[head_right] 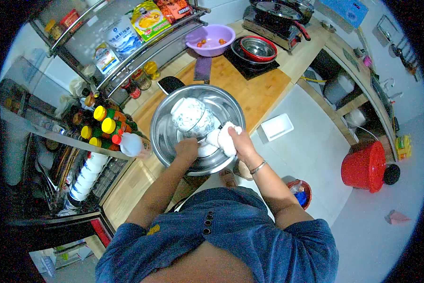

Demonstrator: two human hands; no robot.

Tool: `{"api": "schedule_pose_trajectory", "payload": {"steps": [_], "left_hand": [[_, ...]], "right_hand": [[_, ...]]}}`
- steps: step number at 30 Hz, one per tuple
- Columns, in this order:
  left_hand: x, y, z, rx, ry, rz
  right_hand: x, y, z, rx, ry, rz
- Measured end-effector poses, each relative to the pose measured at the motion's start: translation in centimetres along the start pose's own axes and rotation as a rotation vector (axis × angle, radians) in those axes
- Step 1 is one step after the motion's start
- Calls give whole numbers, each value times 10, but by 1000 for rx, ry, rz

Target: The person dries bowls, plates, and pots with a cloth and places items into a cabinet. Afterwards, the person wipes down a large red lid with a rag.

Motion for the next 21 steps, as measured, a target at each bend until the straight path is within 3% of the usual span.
{"api": "schedule_pose_trajectory", "payload": {"steps": [7, 10, 12, 13, 15, 16, 18, 21], "left_hand": [[7, -4, 0, 115, 13, -150], [-30, -21, 21, 124, 18, -198], [-87, -15, 42, -237, -166, -115], [-65, -6, 33, -237, -165, -115], [-59, 2, 3, 89, -741, -614], [-54, 2, 0, 86, -740, -613], [-50, 9, -14, 180, -961, -1126], [-12, 14, -35, 81, -864, -1269]], "right_hand": [[-15, 25, -6, -75, -107, 36], [-18, 26, -12, -128, -109, -8], [-19, 24, -14, -115, -106, 8], [-19, 22, -14, -104, -102, 25], [-18, 17, -16, -85, -79, 64], [-16, 13, -16, -66, -56, 103], [-11, 0, -17, 18, -8, 77], [-1, -10, -17, 148, 92, 42]]}}
Point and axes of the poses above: each hand's wrist, its own z-axis towards the middle knuckle, its own x-axis out of the back of the hand, y = z × x, the point moved 8 cm from there along z, towards the middle knuckle, and after that the axes turned 10 degrees about x, right-handed, at the moved point
